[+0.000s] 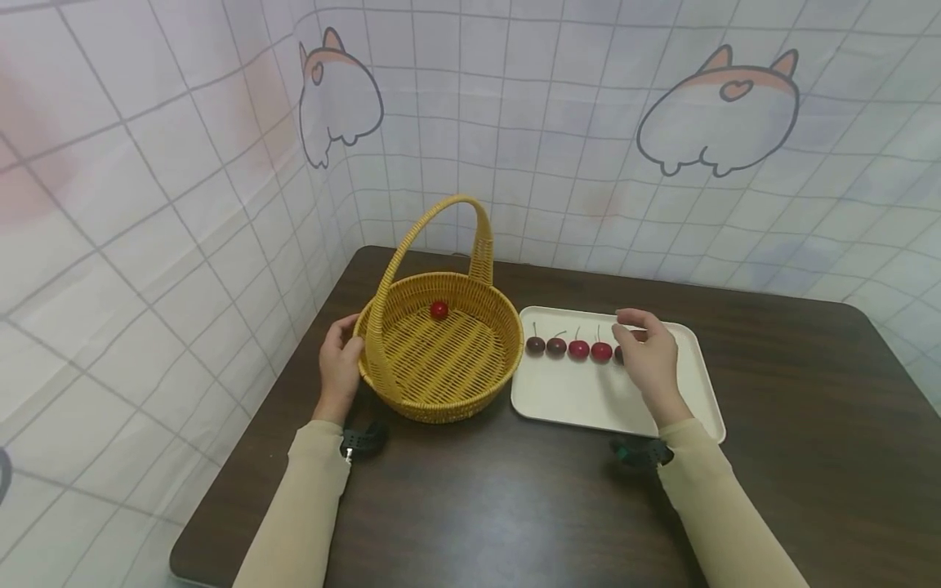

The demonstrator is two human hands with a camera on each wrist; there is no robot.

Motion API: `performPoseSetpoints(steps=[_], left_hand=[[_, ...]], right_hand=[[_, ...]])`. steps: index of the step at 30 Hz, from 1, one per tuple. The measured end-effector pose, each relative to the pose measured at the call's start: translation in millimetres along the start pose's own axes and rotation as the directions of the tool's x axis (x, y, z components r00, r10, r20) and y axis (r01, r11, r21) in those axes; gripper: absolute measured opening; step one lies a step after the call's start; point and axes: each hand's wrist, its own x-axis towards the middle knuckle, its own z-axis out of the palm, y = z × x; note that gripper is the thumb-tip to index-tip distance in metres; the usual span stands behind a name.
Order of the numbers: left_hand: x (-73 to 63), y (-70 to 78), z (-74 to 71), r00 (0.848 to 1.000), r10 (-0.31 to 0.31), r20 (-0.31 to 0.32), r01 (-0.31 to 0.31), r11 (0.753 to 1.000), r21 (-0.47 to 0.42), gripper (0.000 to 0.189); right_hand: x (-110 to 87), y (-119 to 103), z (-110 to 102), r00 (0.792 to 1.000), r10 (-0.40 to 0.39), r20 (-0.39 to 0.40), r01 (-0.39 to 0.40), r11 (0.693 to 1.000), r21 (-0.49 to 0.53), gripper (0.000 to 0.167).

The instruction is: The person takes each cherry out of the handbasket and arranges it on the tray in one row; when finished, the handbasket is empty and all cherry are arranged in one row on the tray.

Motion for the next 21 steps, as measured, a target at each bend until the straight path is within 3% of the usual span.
performPoseSetpoints(steps=[4,12,18,21], left_hand=[[-0.4,0.1,0.6,1.000,-0.007,0.006,0.007,1.000,-0.011,0.040],[-0.9,-0.2,-0.9,1.000,-0.006,0.020,0.006,1.000,-0.020,0.042],[-1.1,1.0,-1.9,1.000,0.006,0.020,-0.006,1.000,-0.009,0.042],[-7.1,16.8,-2.4,0.999,0.005,0.033,-0.006,1.000,0.021,0.042]], right_hand=[[-3.8,-20,17,0.995,0.016,0.096,-0.029,0.991,0.130,0.032],[-7.4,-53,62,0.977,-0.071,0.200,0.012,0.960,0.279,0.028],[-5.9,-78,94,0.946,-0.068,0.316,-0.026,0.958,0.285,0.030],[-4.2,-88,105,0.931,-0.052,0.361,-0.054,0.959,0.279,0.032]])
